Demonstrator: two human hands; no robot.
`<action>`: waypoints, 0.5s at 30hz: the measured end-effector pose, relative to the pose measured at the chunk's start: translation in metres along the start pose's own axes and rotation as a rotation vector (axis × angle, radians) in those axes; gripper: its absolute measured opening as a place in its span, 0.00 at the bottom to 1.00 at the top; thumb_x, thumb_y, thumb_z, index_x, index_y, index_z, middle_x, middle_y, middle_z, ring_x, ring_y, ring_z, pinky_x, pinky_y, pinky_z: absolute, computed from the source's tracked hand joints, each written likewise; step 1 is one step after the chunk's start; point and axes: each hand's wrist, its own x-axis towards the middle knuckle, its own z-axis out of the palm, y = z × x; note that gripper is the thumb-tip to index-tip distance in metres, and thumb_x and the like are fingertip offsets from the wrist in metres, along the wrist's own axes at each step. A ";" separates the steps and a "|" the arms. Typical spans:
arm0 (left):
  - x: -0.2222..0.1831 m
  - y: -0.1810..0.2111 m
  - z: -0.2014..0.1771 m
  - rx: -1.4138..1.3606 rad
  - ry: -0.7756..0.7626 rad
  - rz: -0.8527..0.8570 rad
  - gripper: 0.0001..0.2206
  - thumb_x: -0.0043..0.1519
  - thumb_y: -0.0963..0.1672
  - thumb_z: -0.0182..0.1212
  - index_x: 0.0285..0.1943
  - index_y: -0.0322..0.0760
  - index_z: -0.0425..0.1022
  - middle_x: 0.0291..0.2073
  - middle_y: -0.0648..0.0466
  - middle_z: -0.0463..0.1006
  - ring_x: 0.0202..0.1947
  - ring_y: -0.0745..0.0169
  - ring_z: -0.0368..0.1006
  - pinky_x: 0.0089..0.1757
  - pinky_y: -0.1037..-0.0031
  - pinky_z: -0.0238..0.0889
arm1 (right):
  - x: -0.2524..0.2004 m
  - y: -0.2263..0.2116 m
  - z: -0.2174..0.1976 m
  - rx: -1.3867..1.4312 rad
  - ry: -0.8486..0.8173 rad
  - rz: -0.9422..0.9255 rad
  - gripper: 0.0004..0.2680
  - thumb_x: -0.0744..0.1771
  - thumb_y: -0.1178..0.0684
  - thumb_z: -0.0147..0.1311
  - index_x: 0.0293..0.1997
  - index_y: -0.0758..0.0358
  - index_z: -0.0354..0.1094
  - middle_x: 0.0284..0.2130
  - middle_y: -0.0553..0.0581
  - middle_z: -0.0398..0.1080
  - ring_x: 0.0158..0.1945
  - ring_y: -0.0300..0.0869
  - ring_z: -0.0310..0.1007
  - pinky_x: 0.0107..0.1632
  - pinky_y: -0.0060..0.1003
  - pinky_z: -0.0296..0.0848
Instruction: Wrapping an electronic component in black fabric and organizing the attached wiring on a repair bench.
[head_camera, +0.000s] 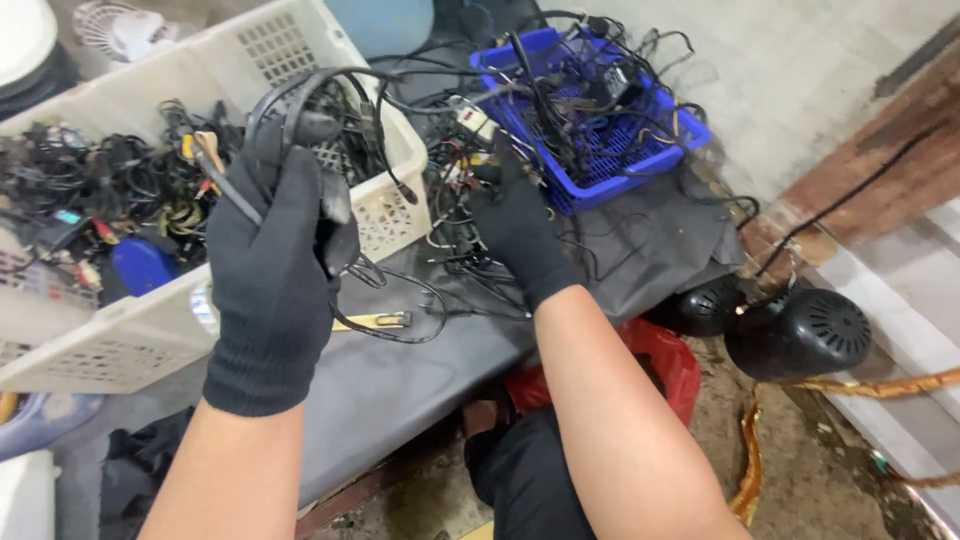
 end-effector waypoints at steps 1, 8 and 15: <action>0.000 0.002 -0.005 0.006 0.009 0.008 0.08 0.71 0.43 0.49 0.52 0.38 0.74 0.21 0.59 0.65 0.14 0.73 0.54 0.19 0.83 0.48 | -0.002 -0.015 -0.007 0.006 -0.008 -0.008 0.31 0.64 0.56 0.54 0.78 0.46 0.44 0.48 0.52 0.78 0.46 0.45 0.79 0.52 0.41 0.73; -0.005 0.005 -0.034 0.279 -0.063 -0.098 0.10 0.72 0.46 0.51 0.47 0.39 0.77 0.23 0.61 0.67 0.17 0.76 0.57 0.18 0.85 0.53 | -0.047 -0.124 -0.034 0.010 -0.094 0.049 0.21 0.64 0.46 0.49 0.66 0.53 0.67 0.49 0.55 0.73 0.49 0.43 0.70 0.51 0.37 0.68; -0.018 0.008 -0.032 0.815 -0.328 -0.353 0.14 0.68 0.52 0.50 0.36 0.47 0.75 0.23 0.61 0.74 0.31 0.68 0.70 0.40 0.73 0.61 | -0.068 -0.163 -0.025 0.702 -0.137 0.310 0.07 0.69 0.50 0.52 0.37 0.60 0.65 0.30 0.56 0.67 0.35 0.43 0.74 0.30 0.33 0.69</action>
